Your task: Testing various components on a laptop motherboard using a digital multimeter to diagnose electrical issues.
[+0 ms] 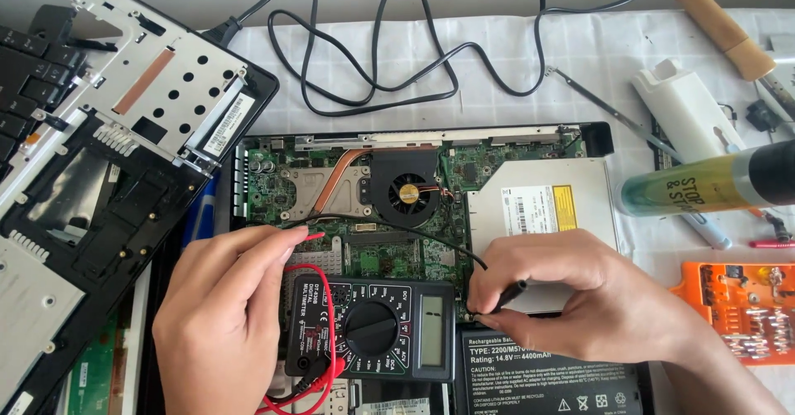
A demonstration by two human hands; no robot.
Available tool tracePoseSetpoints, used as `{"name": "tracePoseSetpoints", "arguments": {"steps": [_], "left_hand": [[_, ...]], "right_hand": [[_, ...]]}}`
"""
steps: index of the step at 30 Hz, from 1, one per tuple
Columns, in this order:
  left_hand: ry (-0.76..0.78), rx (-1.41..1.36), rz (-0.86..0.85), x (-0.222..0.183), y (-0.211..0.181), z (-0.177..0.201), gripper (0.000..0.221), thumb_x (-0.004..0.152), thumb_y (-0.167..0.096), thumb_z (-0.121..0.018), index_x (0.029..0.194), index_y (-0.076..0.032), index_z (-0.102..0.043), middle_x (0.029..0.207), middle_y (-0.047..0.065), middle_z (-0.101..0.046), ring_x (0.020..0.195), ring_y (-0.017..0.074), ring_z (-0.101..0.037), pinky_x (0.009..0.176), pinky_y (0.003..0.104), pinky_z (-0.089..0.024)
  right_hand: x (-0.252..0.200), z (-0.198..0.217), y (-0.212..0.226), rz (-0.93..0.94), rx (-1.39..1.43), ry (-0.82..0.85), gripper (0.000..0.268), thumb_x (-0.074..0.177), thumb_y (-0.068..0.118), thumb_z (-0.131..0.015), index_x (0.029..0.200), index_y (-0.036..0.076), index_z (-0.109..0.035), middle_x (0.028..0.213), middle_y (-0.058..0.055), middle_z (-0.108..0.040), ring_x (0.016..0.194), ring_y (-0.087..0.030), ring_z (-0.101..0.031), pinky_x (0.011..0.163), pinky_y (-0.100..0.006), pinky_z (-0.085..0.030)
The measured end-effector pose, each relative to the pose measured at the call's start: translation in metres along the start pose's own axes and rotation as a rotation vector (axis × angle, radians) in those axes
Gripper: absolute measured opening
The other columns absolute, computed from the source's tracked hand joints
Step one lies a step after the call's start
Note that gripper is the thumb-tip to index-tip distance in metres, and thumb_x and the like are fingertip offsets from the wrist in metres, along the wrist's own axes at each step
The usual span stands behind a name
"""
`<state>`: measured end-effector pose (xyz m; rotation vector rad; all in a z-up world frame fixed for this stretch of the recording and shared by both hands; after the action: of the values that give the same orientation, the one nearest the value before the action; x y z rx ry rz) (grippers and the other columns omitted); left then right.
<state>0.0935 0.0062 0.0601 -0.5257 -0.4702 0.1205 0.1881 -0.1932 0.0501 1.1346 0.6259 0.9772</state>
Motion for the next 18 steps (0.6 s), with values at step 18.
{"name": "tracePoseSetpoints", "arguments": {"steps": [18], "left_hand": [[0.058,0.041,0.030,0.001,0.009,-0.003,0.029,0.091,0.007,-0.063,0.111,-0.009,-0.076,0.111,0.003,-0.069,0.101,0.0258,-0.063,0.083,0.039,-0.055]], "right_hand": [[-0.008,-0.016,-0.015,-0.060,0.024,0.175,0.017,0.094,0.016,-0.068,0.091,0.019,-0.084,0.091,-0.005,-0.076,0.064,-0.019,-0.073,0.055,-0.030,-0.050]]}}
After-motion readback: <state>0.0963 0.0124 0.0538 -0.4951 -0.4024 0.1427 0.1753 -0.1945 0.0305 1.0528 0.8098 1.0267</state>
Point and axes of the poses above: each hand's wrist, its own x-axis towards the middle knuckle, its own z-axis out of the back of the hand, y = z × x, the point moved 10 cm from there along x, towards the middle knuckle
